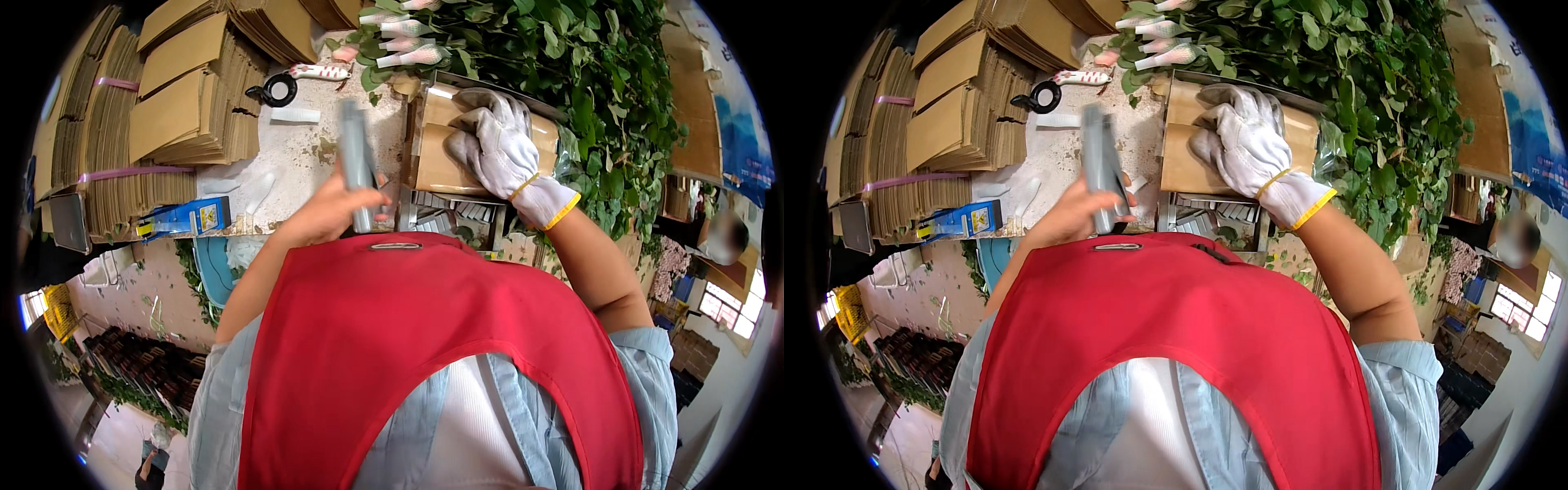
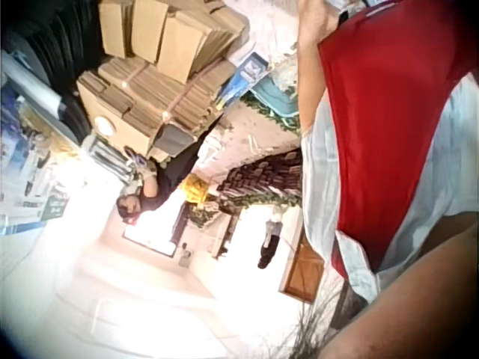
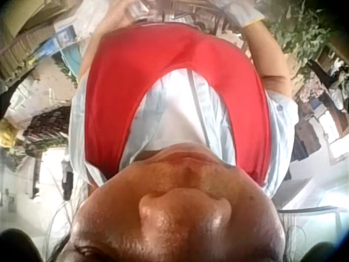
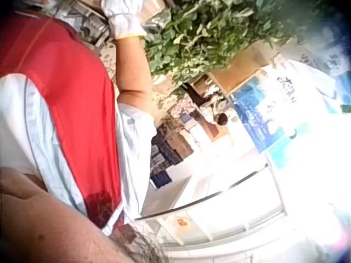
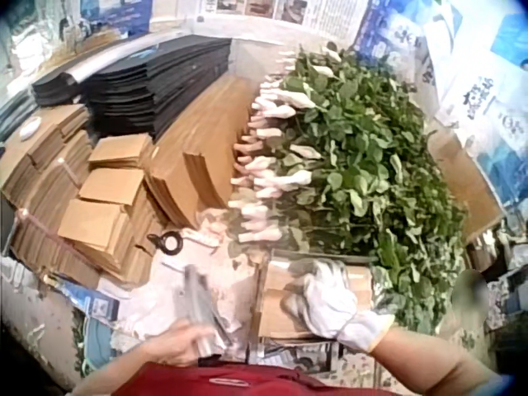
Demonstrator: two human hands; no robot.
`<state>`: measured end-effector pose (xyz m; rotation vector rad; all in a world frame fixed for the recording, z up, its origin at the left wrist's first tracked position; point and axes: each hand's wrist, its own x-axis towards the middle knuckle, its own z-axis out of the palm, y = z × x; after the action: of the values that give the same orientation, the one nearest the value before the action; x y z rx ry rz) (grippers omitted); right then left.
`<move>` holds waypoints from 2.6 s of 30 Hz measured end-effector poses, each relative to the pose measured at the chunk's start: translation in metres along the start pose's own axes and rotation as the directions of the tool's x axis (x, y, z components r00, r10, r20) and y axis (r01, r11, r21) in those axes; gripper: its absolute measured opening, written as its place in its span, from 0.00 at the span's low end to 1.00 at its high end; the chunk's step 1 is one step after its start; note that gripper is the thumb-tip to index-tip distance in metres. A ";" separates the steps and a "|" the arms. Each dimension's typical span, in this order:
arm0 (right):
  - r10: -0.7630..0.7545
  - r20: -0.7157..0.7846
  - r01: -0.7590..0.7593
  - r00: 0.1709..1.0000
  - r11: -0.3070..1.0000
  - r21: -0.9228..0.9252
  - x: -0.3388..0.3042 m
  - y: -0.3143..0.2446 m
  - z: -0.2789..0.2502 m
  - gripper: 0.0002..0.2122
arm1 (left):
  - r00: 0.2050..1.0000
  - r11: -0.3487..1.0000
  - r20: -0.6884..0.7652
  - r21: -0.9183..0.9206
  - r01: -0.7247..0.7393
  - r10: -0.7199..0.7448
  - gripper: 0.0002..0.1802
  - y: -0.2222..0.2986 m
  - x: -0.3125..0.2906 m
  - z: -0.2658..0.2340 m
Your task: The person places flowers into cardboard sleeves by hand, stacks the prepared sleeves, and secures them using a stapler.
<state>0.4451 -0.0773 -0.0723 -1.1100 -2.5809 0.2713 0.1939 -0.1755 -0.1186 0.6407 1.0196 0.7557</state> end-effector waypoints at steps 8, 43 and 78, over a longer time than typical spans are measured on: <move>0.099 -0.042 -0.099 0.994 0.995 0.005 -0.003 0.005 0.010 0.23 | 0.991 0.701 0.079 0.701 -0.130 0.105 0.48 0.033 0.004 0.000; -0.184 -0.054 0.177 0.981 0.978 -0.112 0.001 0.018 0.013 0.22 | 0.791 0.095 0.059 0.985 -0.146 0.608 0.36 -0.076 -0.010 -0.021; 0.053 -0.038 -0.054 0.998 0.998 -0.034 -0.002 0.003 0.002 0.25 | 0.866 -0.419 0.301 0.900 -0.120 0.399 0.19 0.045 0.116 -0.043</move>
<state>0.4478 -0.0768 -0.0756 -1.1870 -2.5359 0.2166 0.1804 -0.0514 -0.1597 2.6075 1.5997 0.0529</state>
